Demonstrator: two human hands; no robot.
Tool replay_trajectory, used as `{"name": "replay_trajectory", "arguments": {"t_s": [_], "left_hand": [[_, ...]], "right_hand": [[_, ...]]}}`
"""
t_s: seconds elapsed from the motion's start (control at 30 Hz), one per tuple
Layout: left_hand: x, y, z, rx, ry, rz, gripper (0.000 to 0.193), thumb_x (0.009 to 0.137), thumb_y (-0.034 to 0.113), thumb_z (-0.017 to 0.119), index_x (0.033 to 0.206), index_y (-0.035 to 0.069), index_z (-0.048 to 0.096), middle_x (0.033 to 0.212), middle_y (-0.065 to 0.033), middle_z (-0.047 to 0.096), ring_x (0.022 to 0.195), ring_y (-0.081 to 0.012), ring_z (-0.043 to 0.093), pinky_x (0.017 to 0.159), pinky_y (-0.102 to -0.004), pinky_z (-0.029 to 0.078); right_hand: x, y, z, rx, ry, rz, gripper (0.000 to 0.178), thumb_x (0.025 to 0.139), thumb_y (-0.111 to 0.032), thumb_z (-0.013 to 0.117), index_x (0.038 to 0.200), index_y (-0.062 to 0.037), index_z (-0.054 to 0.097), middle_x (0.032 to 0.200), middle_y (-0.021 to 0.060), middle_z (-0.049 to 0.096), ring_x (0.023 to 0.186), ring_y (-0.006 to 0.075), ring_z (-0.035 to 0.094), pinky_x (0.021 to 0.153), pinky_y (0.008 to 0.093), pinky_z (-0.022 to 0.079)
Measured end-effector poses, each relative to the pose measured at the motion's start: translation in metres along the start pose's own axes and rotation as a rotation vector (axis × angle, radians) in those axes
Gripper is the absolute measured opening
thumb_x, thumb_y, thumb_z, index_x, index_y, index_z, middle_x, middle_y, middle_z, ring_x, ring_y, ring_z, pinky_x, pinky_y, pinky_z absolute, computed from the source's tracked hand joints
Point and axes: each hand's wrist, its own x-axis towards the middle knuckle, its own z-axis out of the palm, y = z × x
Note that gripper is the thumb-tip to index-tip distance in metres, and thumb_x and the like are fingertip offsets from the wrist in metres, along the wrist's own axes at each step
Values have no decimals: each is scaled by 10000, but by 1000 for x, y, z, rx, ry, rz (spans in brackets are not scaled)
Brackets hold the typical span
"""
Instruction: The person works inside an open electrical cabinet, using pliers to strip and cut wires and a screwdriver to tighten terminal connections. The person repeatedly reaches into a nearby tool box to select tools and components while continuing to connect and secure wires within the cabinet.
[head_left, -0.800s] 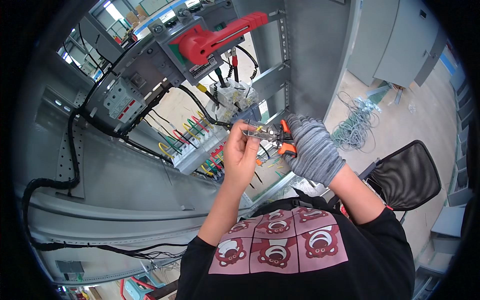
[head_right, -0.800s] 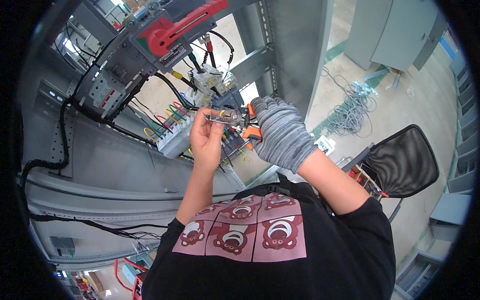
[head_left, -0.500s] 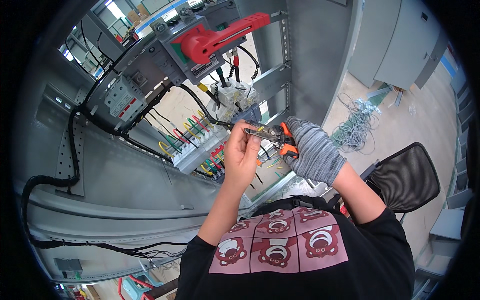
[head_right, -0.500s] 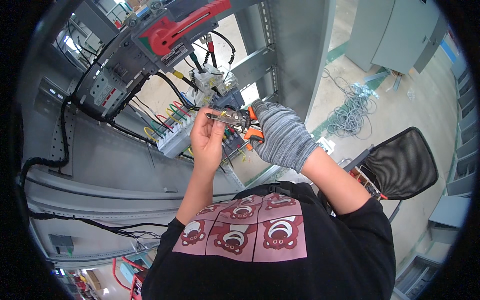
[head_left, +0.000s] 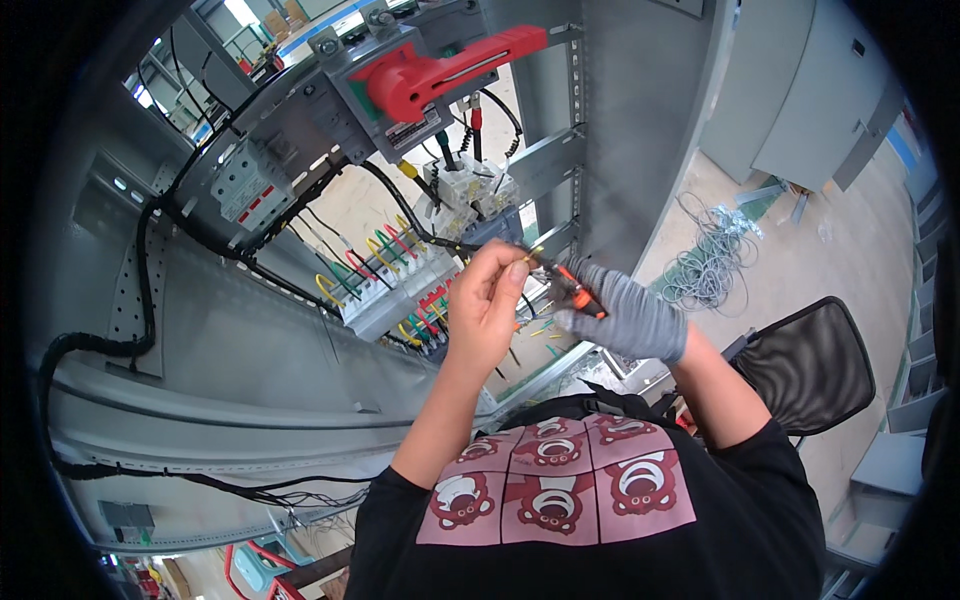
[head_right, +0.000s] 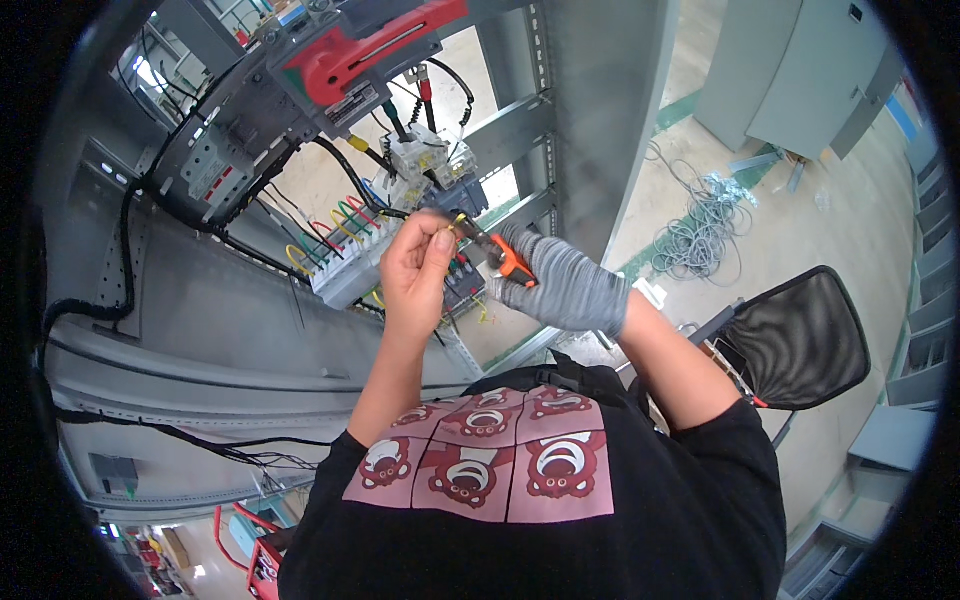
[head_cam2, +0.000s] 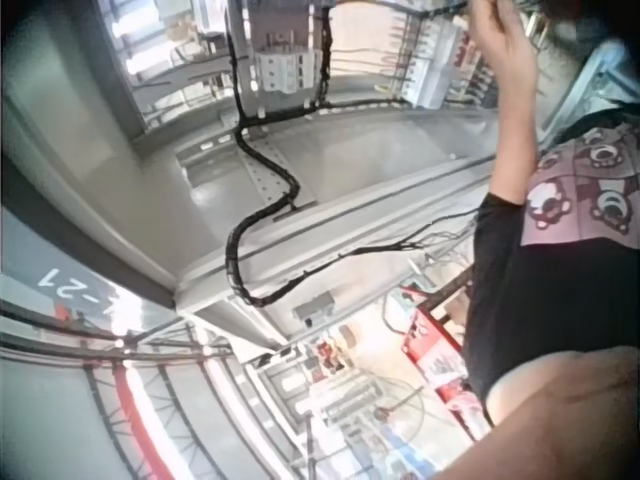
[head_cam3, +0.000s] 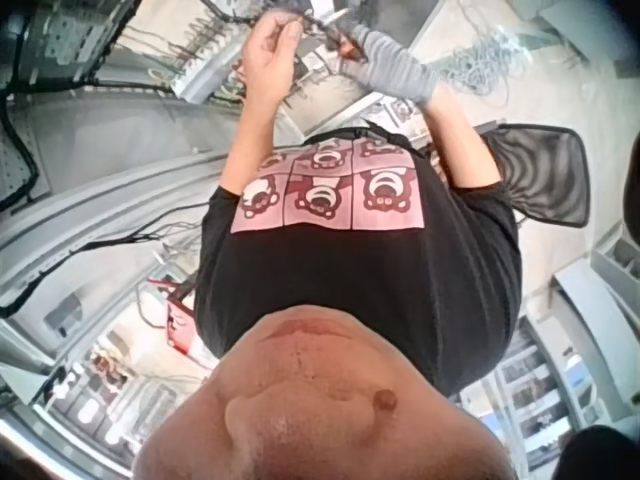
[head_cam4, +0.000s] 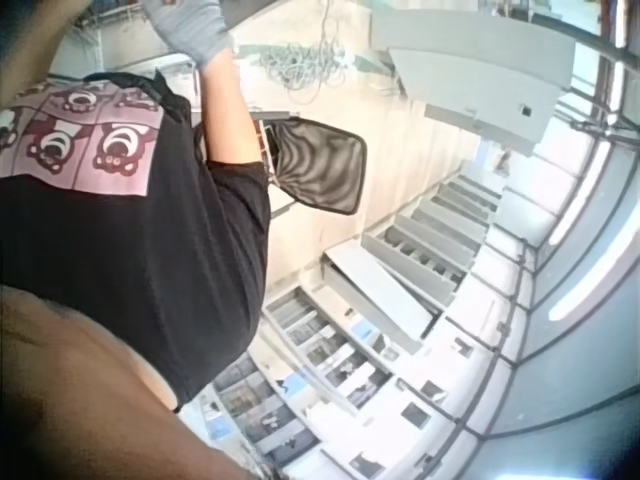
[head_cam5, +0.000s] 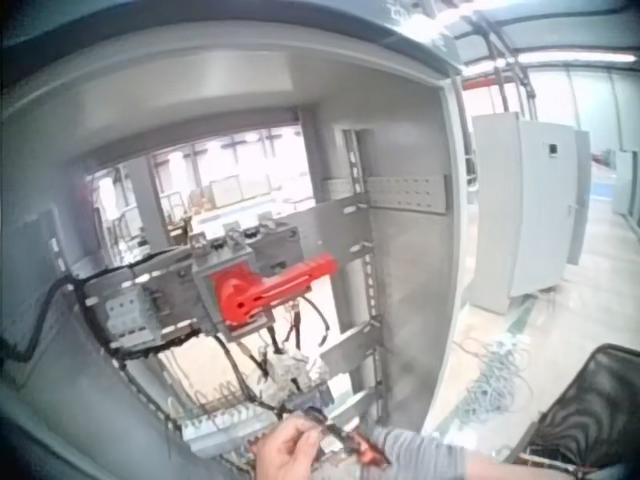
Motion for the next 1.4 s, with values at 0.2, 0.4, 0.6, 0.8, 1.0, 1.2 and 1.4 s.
{"name": "replay_trajectory", "arguments": {"t_s": [0.2,0.4,0.6,0.8,1.0,1.2,1.4], "left_hand": [[-8,-2,5,101,-4,15,101,927,85,526,996,37,583,865,-22,569,773,-103,511,698,-244,394],[-32,4,-22,507,-101,89,168,921,139,498,1003,58,620,960,-48,616,862,-216,552,894,-370,365],[-48,7,-42,414,207,78,259,964,197,443,1065,20,602,1028,-83,606,960,-194,560,906,-327,404],[-39,30,-52,402,615,20,142,937,119,523,989,12,601,908,-43,622,873,-138,577,810,-272,445],[-33,46,-50,426,754,111,111,937,94,534,974,7,593,885,-40,609,853,-109,567,783,-250,442],[27,115,-77,918,817,476,93,874,20,557,947,-10,606,863,-74,595,792,-140,551,733,-256,436],[116,181,-97,1365,856,816,177,814,31,632,992,27,630,948,-100,611,872,-217,589,748,-298,456]], "right_hand": [[-20,-3,-20,857,22,228,520,784,-296,688,1179,2,527,907,70,614,845,167,601,790,290,476],[-25,41,-9,901,8,149,563,732,-319,773,1146,-26,532,915,42,615,854,157,588,778,287,463],[-14,59,9,871,-141,117,489,765,-284,751,1127,-41,530,900,23,610,844,136,576,760,271,458],[-4,48,5,738,-255,7,335,801,-285,677,1008,-65,532,890,-2,546,829,95,512,759,259,429],[-14,73,-4,685,-237,19,368,840,-165,647,1154,-19,523,942,-4,552,872,93,522,799,253,446],[0,82,-28,563,-246,-28,375,827,-163,665,1130,-23,494,932,5,536,844,98,518,779,251,453],[38,52,-52,552,-15,-261,401,818,-109,656,1178,-39,496,956,19,556,863,93,534,771,251,466]]}}
